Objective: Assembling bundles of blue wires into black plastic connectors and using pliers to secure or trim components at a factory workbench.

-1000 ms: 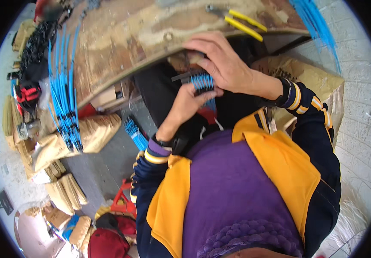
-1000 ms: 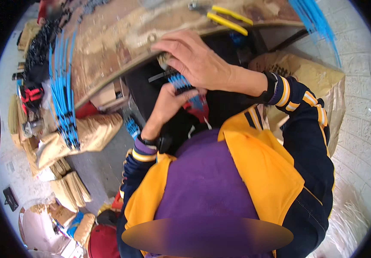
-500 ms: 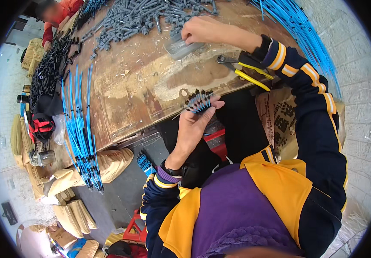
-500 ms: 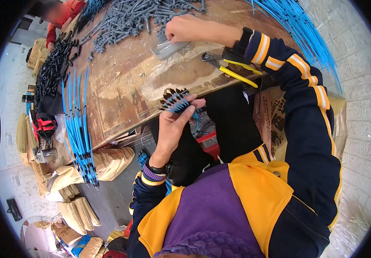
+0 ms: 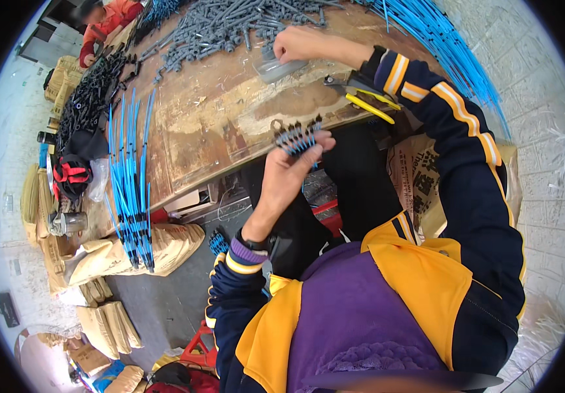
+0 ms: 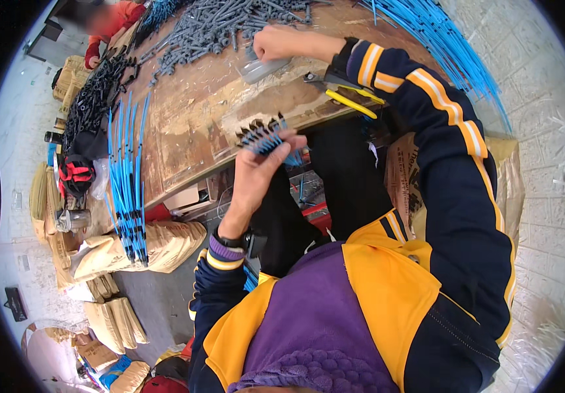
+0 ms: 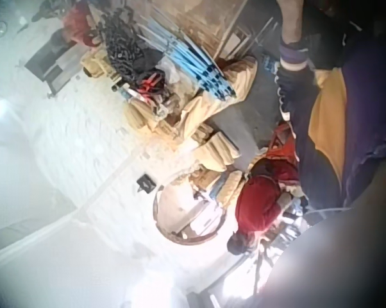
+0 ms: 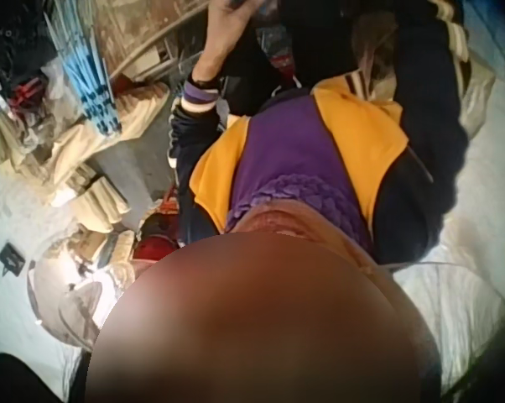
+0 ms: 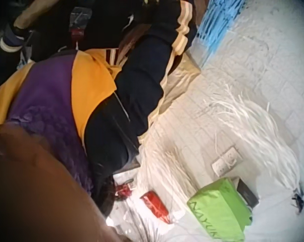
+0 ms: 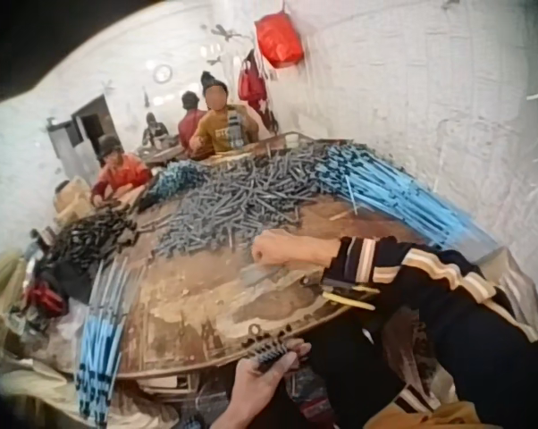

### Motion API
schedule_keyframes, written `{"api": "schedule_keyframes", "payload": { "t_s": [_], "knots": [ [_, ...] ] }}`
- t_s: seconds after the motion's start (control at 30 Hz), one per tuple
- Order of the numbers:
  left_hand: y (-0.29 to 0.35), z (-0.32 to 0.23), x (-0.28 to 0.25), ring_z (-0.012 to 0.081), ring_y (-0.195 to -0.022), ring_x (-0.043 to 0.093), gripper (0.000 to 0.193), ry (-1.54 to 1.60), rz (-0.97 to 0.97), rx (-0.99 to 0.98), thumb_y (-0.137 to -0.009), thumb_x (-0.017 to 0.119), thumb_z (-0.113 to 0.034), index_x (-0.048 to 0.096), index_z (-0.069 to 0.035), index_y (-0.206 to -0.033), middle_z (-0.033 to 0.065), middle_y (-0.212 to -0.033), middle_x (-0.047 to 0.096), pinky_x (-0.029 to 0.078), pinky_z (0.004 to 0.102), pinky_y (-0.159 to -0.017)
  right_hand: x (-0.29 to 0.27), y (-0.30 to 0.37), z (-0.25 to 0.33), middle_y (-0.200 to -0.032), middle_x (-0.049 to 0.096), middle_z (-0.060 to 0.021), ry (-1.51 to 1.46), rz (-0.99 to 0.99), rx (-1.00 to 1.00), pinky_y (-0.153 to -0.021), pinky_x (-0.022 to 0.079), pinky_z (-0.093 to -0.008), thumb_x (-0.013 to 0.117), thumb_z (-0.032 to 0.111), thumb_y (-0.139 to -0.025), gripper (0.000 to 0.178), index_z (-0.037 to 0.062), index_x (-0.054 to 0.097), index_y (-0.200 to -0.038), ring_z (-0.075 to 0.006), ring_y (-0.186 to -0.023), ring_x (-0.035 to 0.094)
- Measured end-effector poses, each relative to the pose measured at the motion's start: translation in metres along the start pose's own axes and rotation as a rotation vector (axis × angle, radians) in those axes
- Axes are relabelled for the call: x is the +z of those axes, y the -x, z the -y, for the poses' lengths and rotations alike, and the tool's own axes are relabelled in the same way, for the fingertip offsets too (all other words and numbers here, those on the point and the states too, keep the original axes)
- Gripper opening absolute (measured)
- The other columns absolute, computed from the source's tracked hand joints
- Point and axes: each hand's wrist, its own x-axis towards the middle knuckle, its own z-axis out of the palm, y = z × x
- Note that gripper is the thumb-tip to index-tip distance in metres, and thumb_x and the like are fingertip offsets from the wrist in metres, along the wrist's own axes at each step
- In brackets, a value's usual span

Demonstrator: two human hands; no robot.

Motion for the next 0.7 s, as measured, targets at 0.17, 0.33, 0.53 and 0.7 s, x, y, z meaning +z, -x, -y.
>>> {"api": "schedule_keyframes", "payload": {
  "t_s": [0.17,0.33,0.53,0.7],
  "knots": [
    [-0.010,-0.001,-0.010,0.0157,-0.103,0.065,0.025,0.024,-0.050,0.010,-0.097,0.056,-0.005,0.062,0.001,-0.120,0.0103,-0.109,0.069,0.051,0.0279,-0.090,-0.012,0.001,-0.009,-0.072,0.069,-0.0095,-0.325,0.149,0.217,-0.059,0.052,-0.0348,0.072,0.022,-0.076,0.022,0.0041,0.072,-0.088,-0.0233,-0.069,0.068],
    [-0.016,0.011,-0.019,0.0171,-0.103,0.065,0.025,0.049,-0.042,0.042,-0.096,0.056,-0.004,0.062,0.001,-0.120,0.0118,-0.109,0.069,0.051,0.0287,-0.090,-0.009,0.020,0.004,-0.073,0.068,-0.0076,-0.221,-0.057,0.181,-0.060,0.050,-0.0325,0.072,0.022,-0.079,0.021,0.0034,0.072,-0.088,-0.0207,-0.070,0.067],
    [-0.011,0.021,-0.028,0.0181,-0.104,0.065,0.023,0.059,-0.035,0.062,-0.096,0.056,-0.004,0.063,0.003,-0.117,0.0120,-0.110,0.069,0.050,0.0299,-0.092,-0.035,0.124,0.101,-0.082,0.062,-0.0088,-0.163,-0.398,-0.209,-0.062,0.046,-0.0310,0.064,0.014,-0.089,0.018,0.0058,0.069,-0.104,-0.0222,-0.070,0.059],
    [-0.017,0.022,-0.033,0.0187,-0.109,0.063,0.022,-0.047,-0.002,0.091,-0.096,0.056,-0.002,0.064,0.004,-0.115,0.0113,-0.112,0.068,0.048,0.0309,-0.096,-0.033,0.160,0.129,-0.082,0.062,-0.0093,-0.204,-0.346,-0.144,-0.062,0.045,-0.0318,0.064,0.008,-0.088,0.019,0.0060,0.068,-0.106,-0.0234,-0.071,0.059]
  ]
}}
